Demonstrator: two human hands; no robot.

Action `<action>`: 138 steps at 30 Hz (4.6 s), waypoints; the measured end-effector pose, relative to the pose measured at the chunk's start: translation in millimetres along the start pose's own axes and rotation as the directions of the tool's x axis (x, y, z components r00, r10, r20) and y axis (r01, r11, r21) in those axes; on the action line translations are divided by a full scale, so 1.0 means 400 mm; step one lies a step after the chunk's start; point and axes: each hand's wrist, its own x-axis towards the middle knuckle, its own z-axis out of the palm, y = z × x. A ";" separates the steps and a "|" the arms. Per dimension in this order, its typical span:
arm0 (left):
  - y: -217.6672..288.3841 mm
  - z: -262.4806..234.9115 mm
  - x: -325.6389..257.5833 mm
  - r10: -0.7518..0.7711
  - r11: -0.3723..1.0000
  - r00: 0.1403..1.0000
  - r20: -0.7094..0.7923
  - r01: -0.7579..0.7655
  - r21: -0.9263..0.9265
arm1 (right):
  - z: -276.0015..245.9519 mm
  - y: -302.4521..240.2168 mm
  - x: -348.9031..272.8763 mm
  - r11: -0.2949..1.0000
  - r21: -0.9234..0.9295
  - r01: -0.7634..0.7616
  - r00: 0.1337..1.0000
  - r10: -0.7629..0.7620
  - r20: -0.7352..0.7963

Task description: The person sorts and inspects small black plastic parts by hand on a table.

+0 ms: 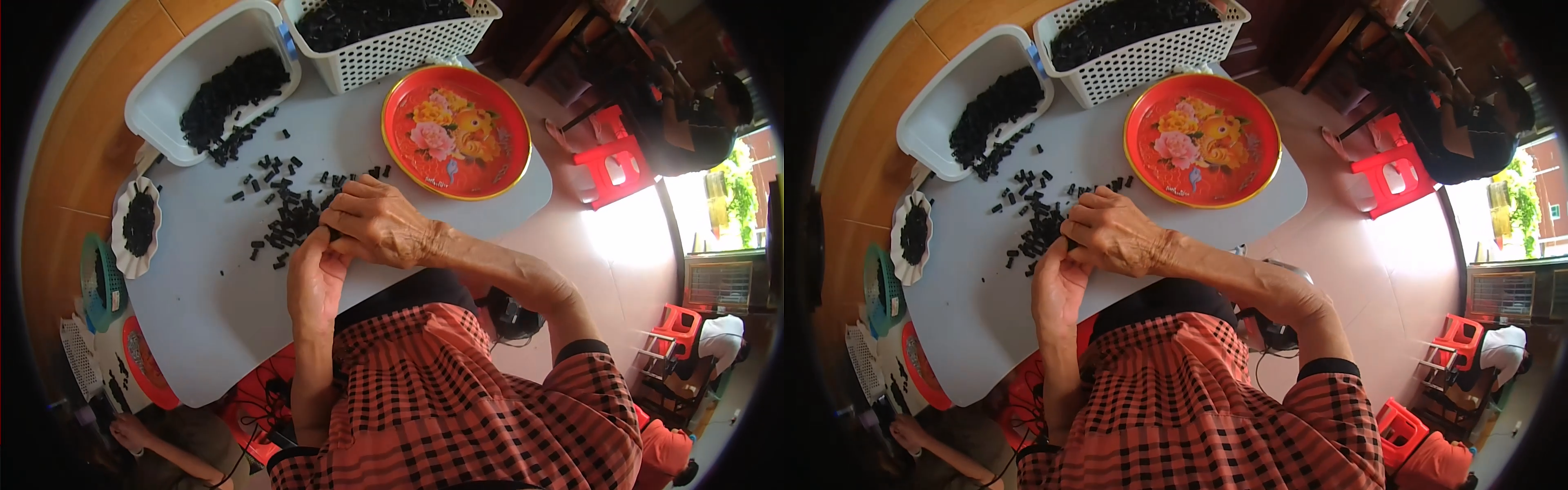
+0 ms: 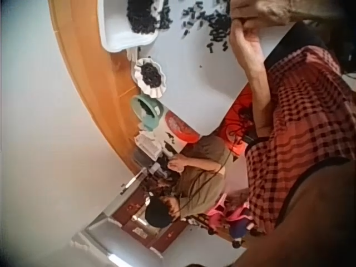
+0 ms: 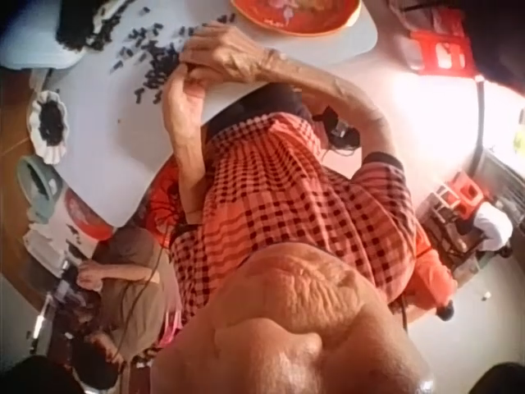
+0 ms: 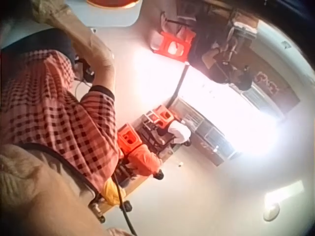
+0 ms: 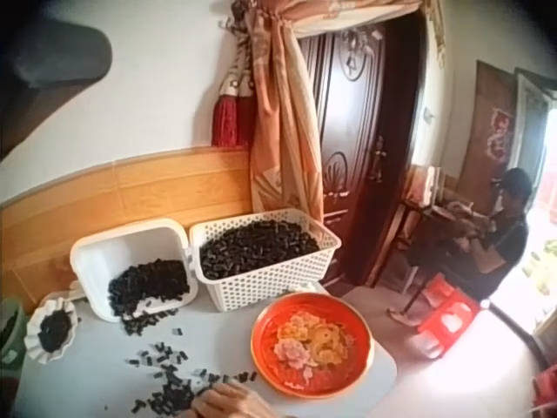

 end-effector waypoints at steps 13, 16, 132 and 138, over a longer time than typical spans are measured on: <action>0.040 -0.037 0.010 0.151 0.981 0.985 0.089 -0.160 0.113 | -0.169 0.206 0.314 0.950 -0.306 -0.059 0.955 -0.035 -0.294; 0.037 -0.055 0.010 0.142 0.985 0.987 0.072 -0.148 0.091 | -0.025 0.188 0.314 0.999 -0.028 0.046 0.993 -0.048 -0.103; 0.037 -0.020 0.012 0.376 0.633 0.906 0.195 -0.404 0.660 | 0.012 0.009 0.063 0.633 0.648 -0.424 0.881 0.454 0.134; 0.034 -0.040 0.023 0.341 0.801 0.922 0.180 -0.386 0.457 | 0.012 0.025 0.084 0.640 0.609 -0.468 0.879 0.411 0.242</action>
